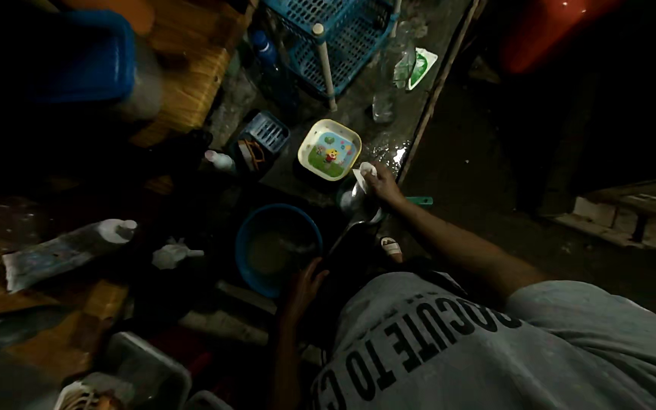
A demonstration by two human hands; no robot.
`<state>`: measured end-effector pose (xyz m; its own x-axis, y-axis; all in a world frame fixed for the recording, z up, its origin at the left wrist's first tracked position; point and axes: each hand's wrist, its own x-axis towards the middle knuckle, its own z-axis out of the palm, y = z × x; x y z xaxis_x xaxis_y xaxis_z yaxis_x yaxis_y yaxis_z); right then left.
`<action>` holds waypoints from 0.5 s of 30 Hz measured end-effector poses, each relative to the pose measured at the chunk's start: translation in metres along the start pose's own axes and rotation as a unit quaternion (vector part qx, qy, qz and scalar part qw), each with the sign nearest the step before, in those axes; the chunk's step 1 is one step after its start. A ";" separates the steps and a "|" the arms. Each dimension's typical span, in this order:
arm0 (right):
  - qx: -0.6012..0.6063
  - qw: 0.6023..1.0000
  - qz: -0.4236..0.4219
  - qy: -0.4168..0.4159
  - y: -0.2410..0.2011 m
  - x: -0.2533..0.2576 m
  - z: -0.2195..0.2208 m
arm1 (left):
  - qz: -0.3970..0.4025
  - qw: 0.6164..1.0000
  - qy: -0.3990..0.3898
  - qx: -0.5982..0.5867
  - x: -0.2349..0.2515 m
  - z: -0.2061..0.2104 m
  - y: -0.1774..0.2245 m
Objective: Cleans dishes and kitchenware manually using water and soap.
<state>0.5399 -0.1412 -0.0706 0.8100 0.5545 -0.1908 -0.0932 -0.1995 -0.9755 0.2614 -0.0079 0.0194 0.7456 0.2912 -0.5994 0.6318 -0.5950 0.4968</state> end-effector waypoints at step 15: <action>0.040 0.998 0.031 0.020 0.002 -0.001 -0.002 | -0.005 1.000 -0.015 0.011 0.002 -0.006 0.003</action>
<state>0.5402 -0.1439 -0.0724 0.8238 0.5096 -0.2482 -0.1891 -0.1657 -0.9679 0.2657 -0.0049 0.0233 0.7325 0.2749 -0.6228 0.6342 -0.6082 0.4774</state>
